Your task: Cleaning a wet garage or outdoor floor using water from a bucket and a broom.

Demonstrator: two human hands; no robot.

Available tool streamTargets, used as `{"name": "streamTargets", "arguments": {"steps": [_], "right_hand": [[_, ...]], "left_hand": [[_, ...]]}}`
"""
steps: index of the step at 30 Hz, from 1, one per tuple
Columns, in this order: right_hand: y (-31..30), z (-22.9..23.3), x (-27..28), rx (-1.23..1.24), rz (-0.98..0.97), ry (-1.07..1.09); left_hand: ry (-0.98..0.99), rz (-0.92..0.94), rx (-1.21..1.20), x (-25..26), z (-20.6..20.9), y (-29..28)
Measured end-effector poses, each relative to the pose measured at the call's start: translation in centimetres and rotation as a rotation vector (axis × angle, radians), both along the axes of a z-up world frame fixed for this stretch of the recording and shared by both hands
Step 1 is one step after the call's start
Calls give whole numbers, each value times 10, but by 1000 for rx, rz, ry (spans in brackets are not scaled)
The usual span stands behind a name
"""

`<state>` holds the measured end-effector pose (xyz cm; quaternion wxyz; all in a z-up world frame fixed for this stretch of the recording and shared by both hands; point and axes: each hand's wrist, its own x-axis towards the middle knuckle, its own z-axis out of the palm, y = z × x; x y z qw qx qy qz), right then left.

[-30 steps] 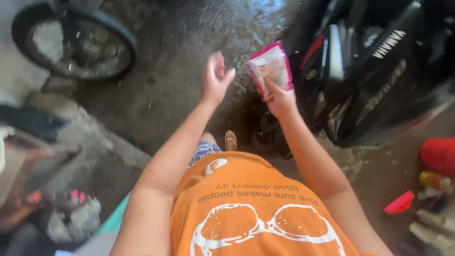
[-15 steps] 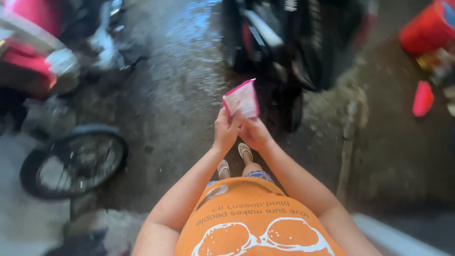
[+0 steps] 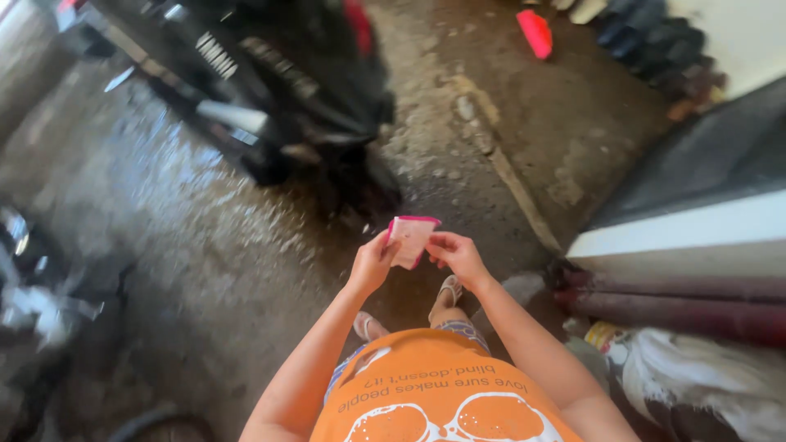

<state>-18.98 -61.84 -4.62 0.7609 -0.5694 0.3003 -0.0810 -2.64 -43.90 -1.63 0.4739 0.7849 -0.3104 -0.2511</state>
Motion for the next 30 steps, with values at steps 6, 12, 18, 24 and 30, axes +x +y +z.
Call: {"name": "streamTargets", "arguments": {"steps": [6,12,18,24,30], "right_hand": [[-87,4,-71,111,-181,-104],[-182,39,-120,7,-289,-177],[-247,66,-144,-239,-463,-166],[-305,75,-147,-217,-607,-75],[-380,29,-122,-252,-667,-67]], "left_hand": [[44,-351,-13,-23,10,-125],[415,-466,-299,-72,0,-248],[221,-455,-180,-99,-5,-339],[101,-504,-149,-105,13,-417],[72,-594,-208,-63,8,-495]]}}
